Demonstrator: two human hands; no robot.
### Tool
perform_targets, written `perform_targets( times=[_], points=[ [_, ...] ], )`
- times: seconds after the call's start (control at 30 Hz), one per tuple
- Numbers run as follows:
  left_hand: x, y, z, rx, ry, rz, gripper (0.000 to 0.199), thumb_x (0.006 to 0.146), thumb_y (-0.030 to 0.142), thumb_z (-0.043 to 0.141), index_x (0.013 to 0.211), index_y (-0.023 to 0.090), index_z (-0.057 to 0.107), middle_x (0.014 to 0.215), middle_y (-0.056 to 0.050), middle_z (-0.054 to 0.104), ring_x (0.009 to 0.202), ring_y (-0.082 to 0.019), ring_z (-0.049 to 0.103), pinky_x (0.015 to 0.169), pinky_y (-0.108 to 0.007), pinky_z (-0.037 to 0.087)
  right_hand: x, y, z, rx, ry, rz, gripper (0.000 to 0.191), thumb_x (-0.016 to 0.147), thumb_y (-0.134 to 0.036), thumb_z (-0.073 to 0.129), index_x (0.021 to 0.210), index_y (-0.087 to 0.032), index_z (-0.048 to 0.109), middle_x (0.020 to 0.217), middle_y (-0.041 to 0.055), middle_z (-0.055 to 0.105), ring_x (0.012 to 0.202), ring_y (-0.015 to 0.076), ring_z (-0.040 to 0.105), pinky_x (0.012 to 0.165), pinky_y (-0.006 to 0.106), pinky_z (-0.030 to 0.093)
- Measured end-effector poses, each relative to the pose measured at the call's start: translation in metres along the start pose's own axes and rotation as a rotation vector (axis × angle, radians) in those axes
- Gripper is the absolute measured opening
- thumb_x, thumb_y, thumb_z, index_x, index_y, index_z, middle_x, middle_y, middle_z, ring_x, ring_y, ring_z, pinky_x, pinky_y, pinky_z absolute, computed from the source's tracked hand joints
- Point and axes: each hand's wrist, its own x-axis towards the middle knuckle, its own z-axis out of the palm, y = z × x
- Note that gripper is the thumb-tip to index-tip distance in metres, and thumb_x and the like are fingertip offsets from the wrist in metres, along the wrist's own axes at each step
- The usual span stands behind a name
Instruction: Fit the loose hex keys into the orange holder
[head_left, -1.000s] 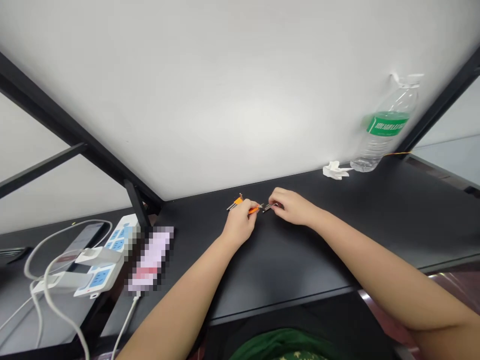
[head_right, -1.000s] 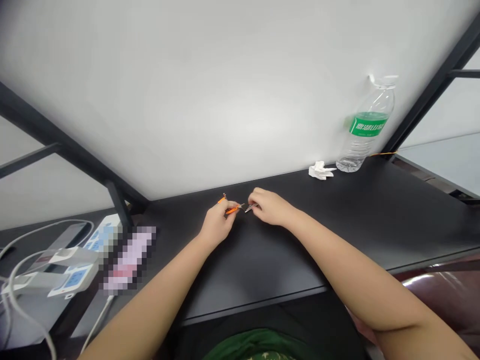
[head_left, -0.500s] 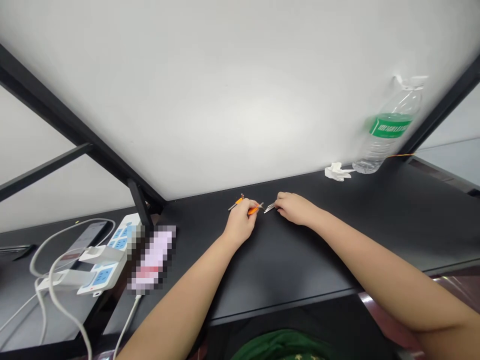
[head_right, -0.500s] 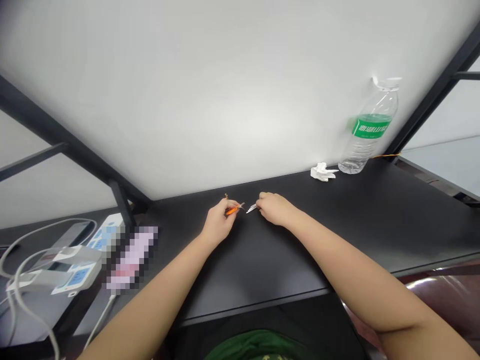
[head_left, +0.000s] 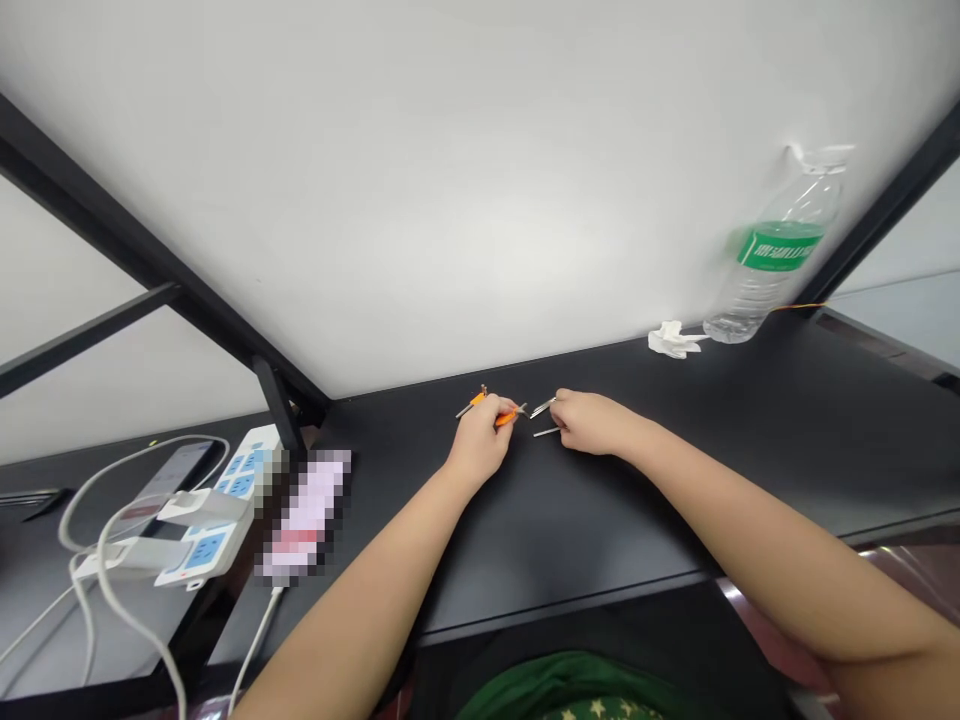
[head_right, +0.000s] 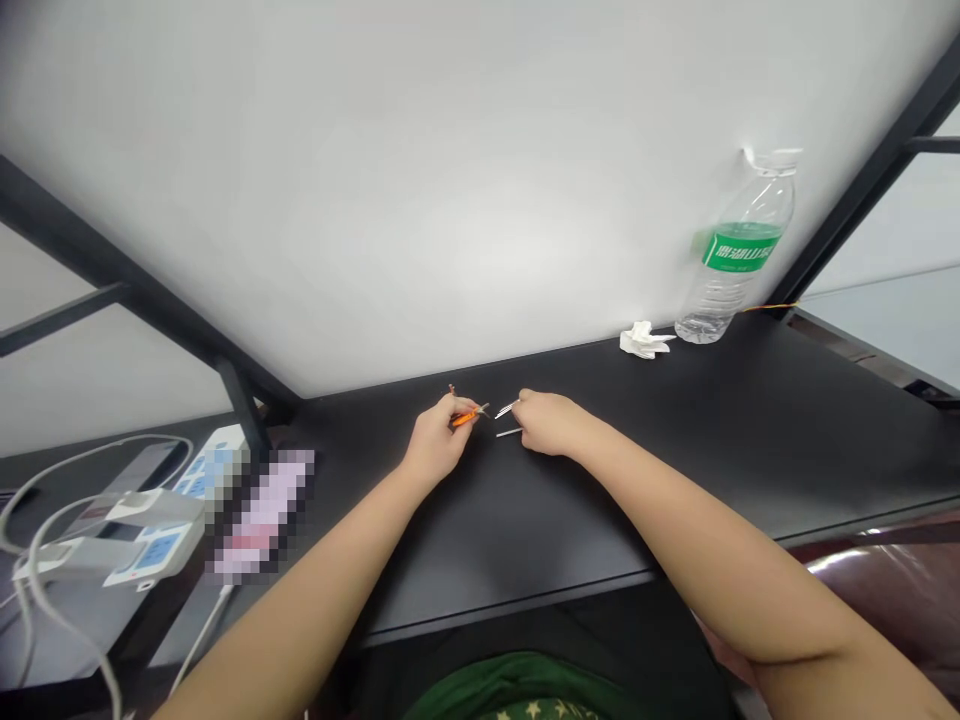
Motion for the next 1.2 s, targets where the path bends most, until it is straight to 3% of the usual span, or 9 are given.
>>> perform_targets(
  times=[0.13, 0.3, 0.4, 0.57, 0.8, 1.0, 1.2],
  points=[
    [0.000, 0.001, 0.000, -0.009, 0.011, -0.010, 0.008, 0.091, 0.017, 0.061, 0.087, 0.022, 0.056, 0.102, -0.004, 0.075, 0.092, -0.019, 0.072, 0.084, -0.035, 0.058, -0.006, -0.001, -0.006, 0.199, -0.011, -0.052, 0.009, 0.080, -0.009, 0.058, 0.082, -0.016, 0.064, 0.084, 0.0033, 0.065, 0.069, 0.0112, 0.054, 0.063, 0.022, 0.035],
    [0.000, 0.002, -0.002, 0.009, 0.035, -0.038, 0.009, 0.089, 0.016, 0.061, 0.084, 0.022, 0.057, 0.100, -0.003, 0.076, 0.090, -0.018, 0.072, 0.084, -0.035, 0.057, -0.010, 0.001, -0.015, 0.527, 0.256, -0.220, 0.013, 0.089, -0.016, 0.056, 0.094, -0.018, 0.068, 0.089, 0.0028, 0.067, 0.073, 0.0104, 0.059, 0.071, 0.022, 0.045],
    [0.000, 0.003, -0.002, 0.005, 0.034, -0.041, 0.009, 0.089, 0.017, 0.063, 0.085, 0.022, 0.058, 0.101, -0.003, 0.076, 0.091, -0.018, 0.073, 0.084, -0.035, 0.058, -0.010, 0.000, -0.015, 0.545, 0.383, -0.238, 0.015, 0.092, -0.020, 0.056, 0.093, -0.018, 0.071, 0.087, 0.0036, 0.066, 0.071, 0.0103, 0.058, 0.069, 0.023, 0.045],
    [-0.001, 0.003, 0.001, -0.009, 0.035, 0.001, 0.007, 0.090, 0.018, 0.063, 0.088, 0.022, 0.059, 0.103, -0.004, 0.076, 0.091, -0.018, 0.073, 0.082, -0.034, 0.059, -0.009, -0.005, -0.012, 0.450, 0.473, -0.286, 0.018, 0.093, -0.017, 0.056, 0.093, -0.018, 0.074, 0.086, 0.0039, 0.065, 0.076, 0.0110, 0.058, 0.072, 0.023, 0.045],
    [-0.001, 0.003, -0.002, 0.050, 0.035, 0.050, 0.007, 0.090, 0.015, 0.060, 0.089, 0.022, 0.059, 0.104, -0.005, 0.076, 0.094, -0.019, 0.073, 0.084, -0.035, 0.059, -0.010, -0.006, -0.011, 0.455, 0.465, -0.327, 0.022, 0.097, -0.021, 0.054, 0.099, -0.019, 0.076, 0.092, 0.0053, 0.068, 0.083, 0.0129, 0.062, 0.078, 0.025, 0.049],
    [-0.004, 0.011, 0.002, 0.129, -0.052, 0.154, 0.009, 0.088, 0.014, 0.060, 0.091, 0.022, 0.059, 0.103, -0.005, 0.075, 0.091, -0.020, 0.072, 0.081, -0.036, 0.058, -0.008, -0.012, -0.004, 0.479, 0.422, -0.313, 0.021, 0.097, -0.021, 0.053, 0.097, -0.019, 0.074, 0.094, 0.0050, 0.067, 0.086, 0.0132, 0.063, 0.081, 0.026, 0.050],
    [-0.003, 0.015, 0.002, 0.089, -0.017, 0.049, 0.011, 0.089, 0.013, 0.060, 0.093, 0.023, 0.061, 0.100, -0.004, 0.075, 0.089, -0.019, 0.071, 0.081, -0.034, 0.057, -0.004, -0.017, 0.000, 0.597, 0.372, -0.160, 0.013, 0.093, -0.024, 0.058, 0.102, -0.017, 0.064, 0.102, 0.0044, 0.064, 0.076, 0.0097, 0.059, 0.072, 0.023, 0.049]
  ],
)
